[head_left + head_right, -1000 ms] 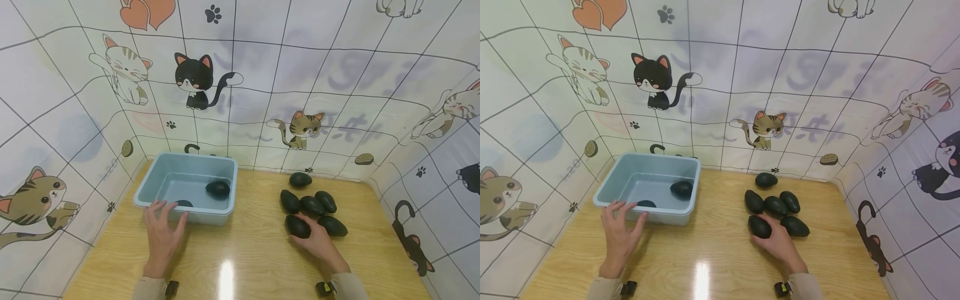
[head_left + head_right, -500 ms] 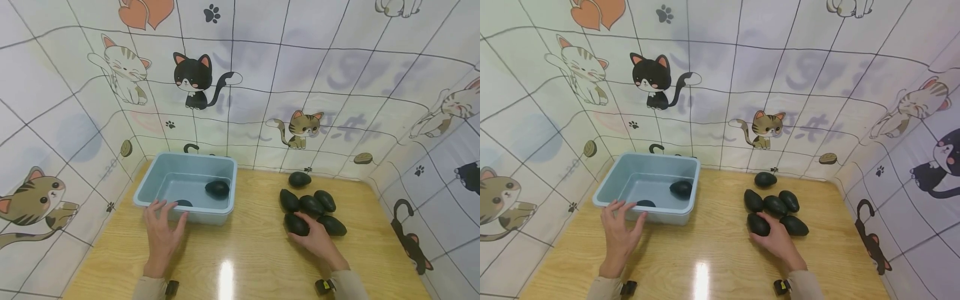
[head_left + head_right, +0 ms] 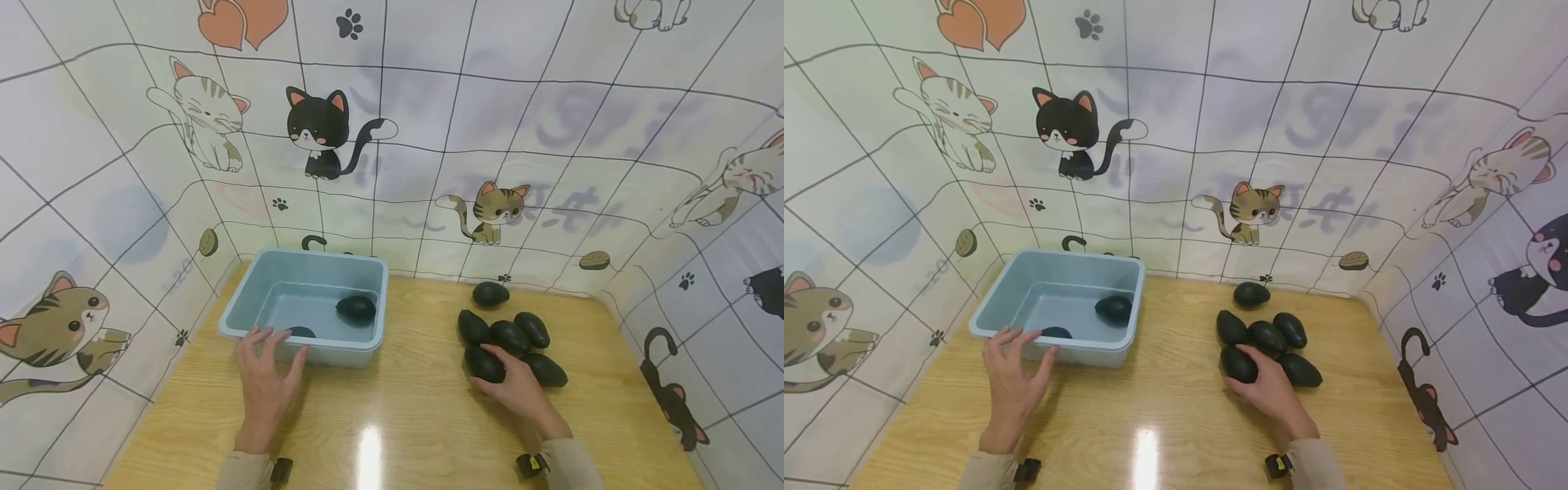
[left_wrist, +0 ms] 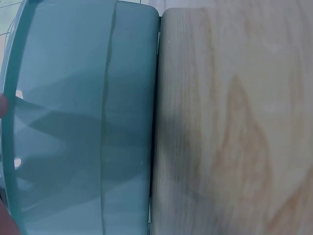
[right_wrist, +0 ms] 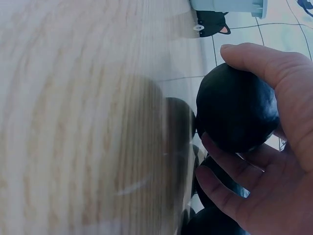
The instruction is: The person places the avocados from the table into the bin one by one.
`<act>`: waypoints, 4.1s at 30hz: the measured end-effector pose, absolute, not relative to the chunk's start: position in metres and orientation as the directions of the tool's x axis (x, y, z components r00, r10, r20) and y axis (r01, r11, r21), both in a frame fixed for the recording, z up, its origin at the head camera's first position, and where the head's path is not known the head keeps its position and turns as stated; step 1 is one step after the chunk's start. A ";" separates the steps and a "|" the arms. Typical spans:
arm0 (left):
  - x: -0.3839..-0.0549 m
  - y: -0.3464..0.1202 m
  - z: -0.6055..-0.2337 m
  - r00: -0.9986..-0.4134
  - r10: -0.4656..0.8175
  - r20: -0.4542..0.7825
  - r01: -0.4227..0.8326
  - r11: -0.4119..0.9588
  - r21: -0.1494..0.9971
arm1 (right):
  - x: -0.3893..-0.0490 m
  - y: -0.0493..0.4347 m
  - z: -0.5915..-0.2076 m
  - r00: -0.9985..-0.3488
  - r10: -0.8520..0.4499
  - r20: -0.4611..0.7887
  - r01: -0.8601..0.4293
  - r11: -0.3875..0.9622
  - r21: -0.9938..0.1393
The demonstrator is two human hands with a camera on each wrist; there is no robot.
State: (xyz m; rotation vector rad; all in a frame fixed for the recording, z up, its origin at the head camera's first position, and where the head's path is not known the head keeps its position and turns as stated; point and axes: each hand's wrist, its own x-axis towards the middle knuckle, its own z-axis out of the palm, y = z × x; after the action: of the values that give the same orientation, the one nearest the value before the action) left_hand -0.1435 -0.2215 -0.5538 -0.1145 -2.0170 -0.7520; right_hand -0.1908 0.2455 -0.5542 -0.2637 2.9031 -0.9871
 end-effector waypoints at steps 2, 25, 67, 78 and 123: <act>-0.143 -0.222 -0.554 -0.548 -0.213 0.809 0.369 0.807 0.462 | -0.192 0.246 -0.553 -0.983 -0.182 -0.009 -0.139 0.779 -0.611; -0.144 -0.221 -0.554 -0.555 -0.217 0.803 0.365 0.803 0.470 | -0.193 0.245 -0.551 -0.983 -0.184 -0.019 -0.136 0.790 -0.597; -0.145 -0.222 -0.553 -0.541 -0.219 0.812 0.367 0.807 0.463 | -0.198 0.236 -0.540 -0.977 -0.211 0.016 -0.177 0.771 -0.612; -0.144 -0.221 -0.553 -0.540 -0.215 0.814 0.371 0.807 0.460 | -0.199 0.234 -0.537 -0.977 -0.211 0.034 -0.188 0.769 -0.611; -0.143 -0.221 -0.554 -0.553 -0.226 0.802 0.370 0.795 0.480 | -0.194 0.218 -0.512 -0.968 -0.248 0.036 -0.211 0.731 -0.649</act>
State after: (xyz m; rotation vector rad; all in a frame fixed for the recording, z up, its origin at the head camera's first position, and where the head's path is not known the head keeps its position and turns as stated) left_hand -0.1428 -0.2213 -0.5540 -0.1073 -2.0147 -0.7761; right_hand -0.1941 0.2179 -0.5123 -0.3816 2.8730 -1.0673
